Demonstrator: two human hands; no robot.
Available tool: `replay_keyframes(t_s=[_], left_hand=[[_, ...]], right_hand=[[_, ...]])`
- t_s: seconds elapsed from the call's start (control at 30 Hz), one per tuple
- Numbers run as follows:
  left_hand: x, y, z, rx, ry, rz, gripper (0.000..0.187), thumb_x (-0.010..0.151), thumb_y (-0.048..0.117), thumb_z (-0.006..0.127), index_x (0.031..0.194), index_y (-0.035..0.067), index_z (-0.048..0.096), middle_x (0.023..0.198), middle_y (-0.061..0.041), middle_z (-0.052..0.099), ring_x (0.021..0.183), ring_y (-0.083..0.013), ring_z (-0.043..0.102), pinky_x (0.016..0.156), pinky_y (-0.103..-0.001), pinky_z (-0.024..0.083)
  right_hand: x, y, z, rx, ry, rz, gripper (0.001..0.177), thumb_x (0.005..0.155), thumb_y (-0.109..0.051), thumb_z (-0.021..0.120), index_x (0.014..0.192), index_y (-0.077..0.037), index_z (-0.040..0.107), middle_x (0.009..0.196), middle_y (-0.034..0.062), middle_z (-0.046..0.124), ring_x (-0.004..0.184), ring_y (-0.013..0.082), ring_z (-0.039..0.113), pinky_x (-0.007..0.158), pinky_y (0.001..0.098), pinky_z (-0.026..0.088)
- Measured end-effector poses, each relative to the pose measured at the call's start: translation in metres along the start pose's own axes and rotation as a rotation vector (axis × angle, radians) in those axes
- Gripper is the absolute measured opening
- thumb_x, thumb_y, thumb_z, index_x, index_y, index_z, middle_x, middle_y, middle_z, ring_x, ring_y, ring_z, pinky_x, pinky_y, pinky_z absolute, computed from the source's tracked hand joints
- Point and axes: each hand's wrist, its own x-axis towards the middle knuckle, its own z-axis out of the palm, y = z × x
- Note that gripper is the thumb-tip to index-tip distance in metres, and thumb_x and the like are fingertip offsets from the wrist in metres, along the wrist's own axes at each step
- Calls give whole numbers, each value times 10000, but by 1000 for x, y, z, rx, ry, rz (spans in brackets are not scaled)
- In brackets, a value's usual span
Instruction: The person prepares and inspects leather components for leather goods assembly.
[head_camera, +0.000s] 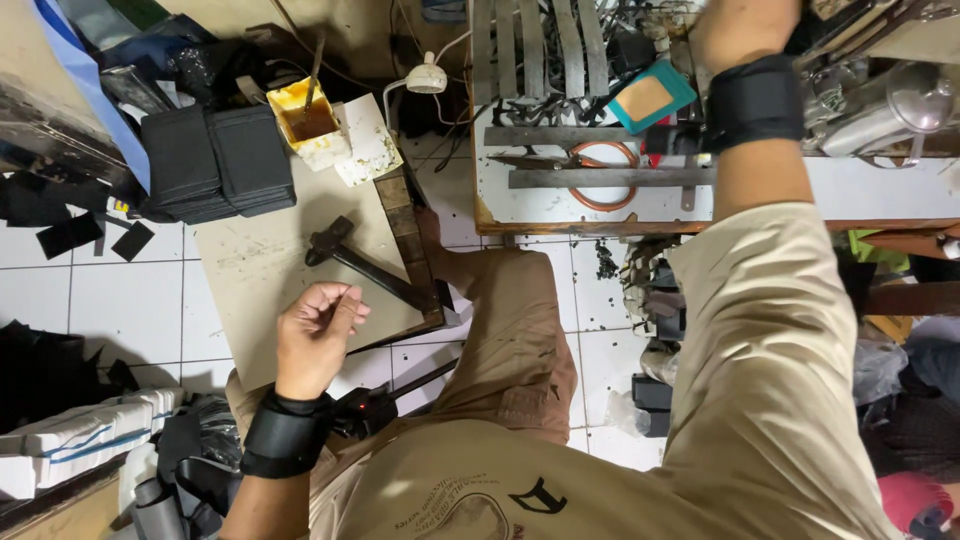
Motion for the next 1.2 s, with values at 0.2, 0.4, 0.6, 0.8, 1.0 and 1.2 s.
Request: replay_keyframes(t_s=[0.2, 0.4, 0.6, 0.8, 1.0, 1.2], left_hand=[[-2, -3, -3, -4, 30, -10, 120, 1005, 142, 673, 1034, 26, 684, 859, -45, 742, 746, -92, 691, 633, -236, 532], [-4, -4, -4, -26, 24, 0, 125, 1006, 138, 671, 1042, 20, 686, 862, -44, 742, 747, -87, 682, 635, -234, 531], [-4, -5, -5, -51, 13, -15, 120, 998, 134, 671, 1025, 18, 687, 860, -43, 748, 740, -84, 677, 626, -237, 534], [-6, -1, -8, -69, 0, -15, 117, 996, 123, 663, 1023, 12, 686, 864, -46, 748, 748, -85, 677, 636, -242, 533], [-3, 9, -3, -75, -12, 55, 102, 994, 91, 655, 1011, -1, 695, 875, -48, 749, 767, -97, 695, 701, -244, 569], [1, 42, 25, -9, -58, 152, 92, 993, 96, 680, 1032, 23, 718, 891, -41, 748, 789, -86, 699, 706, -251, 561]], right_hand=[[-7, -57, 31, 102, -320, 133, 270, 942, -274, 861, 949, -23, 761, 898, 192, 737, 835, 338, 742, 788, 424, 587], [-4, -87, 34, 233, -443, 299, 358, 888, -265, 867, 1037, 20, 710, 871, 188, 732, 785, 295, 746, 741, 410, 574], [-2, -77, 53, 417, -529, 462, 242, 868, -59, 774, 1052, 19, 638, 854, 163, 724, 722, 238, 732, 626, 369, 555], [14, -73, 31, 553, -447, 423, 214, 863, 27, 746, 1042, 5, 631, 900, 110, 712, 719, 168, 703, 616, 311, 549], [50, -116, -38, 954, -238, 232, 216, 1029, 116, 676, 1121, -46, 568, 972, 54, 653, 794, 148, 661, 684, 296, 511], [44, -143, -63, 797, -218, 238, 91, 1088, 62, 639, 1124, -14, 675, 1022, 19, 715, 888, 132, 705, 727, 274, 536]])
